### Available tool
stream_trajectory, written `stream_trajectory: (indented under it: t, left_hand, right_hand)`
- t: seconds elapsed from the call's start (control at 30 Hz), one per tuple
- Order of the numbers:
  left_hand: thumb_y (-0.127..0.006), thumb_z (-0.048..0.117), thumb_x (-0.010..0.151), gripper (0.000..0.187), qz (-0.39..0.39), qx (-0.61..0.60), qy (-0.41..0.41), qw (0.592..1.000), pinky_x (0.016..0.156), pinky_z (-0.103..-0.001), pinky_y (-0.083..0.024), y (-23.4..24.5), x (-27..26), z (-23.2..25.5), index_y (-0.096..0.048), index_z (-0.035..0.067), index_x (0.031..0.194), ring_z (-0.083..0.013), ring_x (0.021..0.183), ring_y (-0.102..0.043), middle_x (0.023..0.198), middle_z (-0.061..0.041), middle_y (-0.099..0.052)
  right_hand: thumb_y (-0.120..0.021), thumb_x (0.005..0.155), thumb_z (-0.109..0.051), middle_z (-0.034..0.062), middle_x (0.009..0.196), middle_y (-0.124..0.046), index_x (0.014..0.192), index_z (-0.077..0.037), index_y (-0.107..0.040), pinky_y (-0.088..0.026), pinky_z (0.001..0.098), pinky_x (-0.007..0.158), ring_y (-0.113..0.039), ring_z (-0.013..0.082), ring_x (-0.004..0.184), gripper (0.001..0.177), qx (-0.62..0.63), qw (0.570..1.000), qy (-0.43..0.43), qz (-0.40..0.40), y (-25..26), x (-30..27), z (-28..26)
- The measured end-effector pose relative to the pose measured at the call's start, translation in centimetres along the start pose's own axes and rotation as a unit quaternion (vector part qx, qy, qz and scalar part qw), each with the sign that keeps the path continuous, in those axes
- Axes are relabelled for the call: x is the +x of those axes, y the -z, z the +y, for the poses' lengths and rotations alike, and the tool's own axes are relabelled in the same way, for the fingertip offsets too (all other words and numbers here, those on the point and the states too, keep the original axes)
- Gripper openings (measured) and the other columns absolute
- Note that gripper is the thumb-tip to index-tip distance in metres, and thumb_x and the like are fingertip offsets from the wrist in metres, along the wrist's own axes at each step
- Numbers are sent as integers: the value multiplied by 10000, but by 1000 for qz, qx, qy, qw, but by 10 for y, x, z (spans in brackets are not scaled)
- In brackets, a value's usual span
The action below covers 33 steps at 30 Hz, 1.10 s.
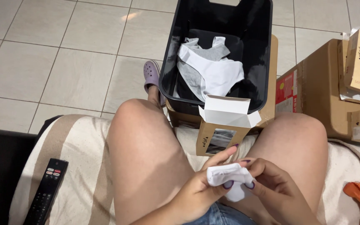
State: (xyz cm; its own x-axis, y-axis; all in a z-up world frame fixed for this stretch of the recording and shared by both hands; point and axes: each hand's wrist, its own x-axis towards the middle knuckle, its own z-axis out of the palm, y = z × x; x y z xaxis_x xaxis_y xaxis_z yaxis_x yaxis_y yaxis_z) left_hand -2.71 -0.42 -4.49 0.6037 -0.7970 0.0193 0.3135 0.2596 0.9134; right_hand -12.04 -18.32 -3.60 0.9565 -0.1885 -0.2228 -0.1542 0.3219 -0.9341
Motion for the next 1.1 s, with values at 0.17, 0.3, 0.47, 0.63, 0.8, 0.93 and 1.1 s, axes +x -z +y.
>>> stream_trajectory:
  t: [0.17, 0.3, 0.47, 0.63, 0.8, 0.93, 1.1]
  left_hand:
    - [-581, 149, 900, 750, -81, -64, 5, 995, 1077, -414, -409, 8, 6, 15, -129, 70, 1493, -282, 1429, -296, 1512, -182, -312]
    - [-492, 567, 903, 693, 64, 313, -161, 934, 1132, -492, -303, 39, 23, 4, -396, 98, 1404, -322, 1364, -401, 1440, -155, -417]
    - [-686, 215, 869, 353, 182, 574, -268, 752, 981, -463, -438, 60, 52, -17, -630, 78, 1190, -338, 1121, -428, 1235, -153, -495]
    - [-673, 160, 878, 180, 182, 565, -281, 754, 1016, -503, -404, 65, 60, -21, -651, 81, 1038, -381, 1149, -440, 1286, -170, -460]
    - [-656, 139, 888, 124, 165, 519, -288, 787, 1037, -490, -408, 72, 62, -24, -637, 49, 972, -368, 1179, -442, 1280, -165, -483]
    - [-621, 163, 918, 110, 152, 503, -321, 787, 1020, -455, -444, 77, 73, -36, -637, 72, 978, -348, 1172, -504, 1257, -122, -524]
    - [-599, 218, 931, 110, 169, 518, -357, 759, 992, -391, -464, 81, 77, -42, -646, 140, 993, -300, 1133, -557, 1207, -52, -603]
  right_hand:
    - [-647, 814, 56, 169, 872, -719, 832, 3, -619, -565, 330, 704, -701, 231, 793, 62, -27, 999, 5, -32, 1, 11, -17]
    - [-640, 835, -12, 93, 830, -645, 800, -42, -632, -536, 275, 736, -642, 191, 813, 48, -132, 983, 123, -32, 33, 53, -35]
    - [-642, 850, -14, 111, 989, -680, 897, -32, -571, -513, 271, 783, -644, 168, 897, 87, -445, 873, 196, 48, 21, 113, -69]
    - [-670, 823, -143, -67, 865, -739, 878, -148, -644, -482, 238, 670, -677, 85, 797, 61, -585, 807, 80, -21, 12, 144, -62]
    - [-608, 840, -212, -103, 683, -726, 782, -211, -636, -462, 259, 666, -672, 109, 637, 64, -689, 719, -20, -83, -2, 152, -74]
    - [-654, 822, -187, 14, 723, -709, 807, -155, -631, -508, 366, 641, -672, 238, 699, 43, -703, 695, 46, -143, -12, 151, -73]
    - [-684, 775, -142, 104, 746, -714, 754, -81, -668, -566, 431, 666, -698, 336, 739, 66, -706, 674, 117, -183, -7, 153, -55]
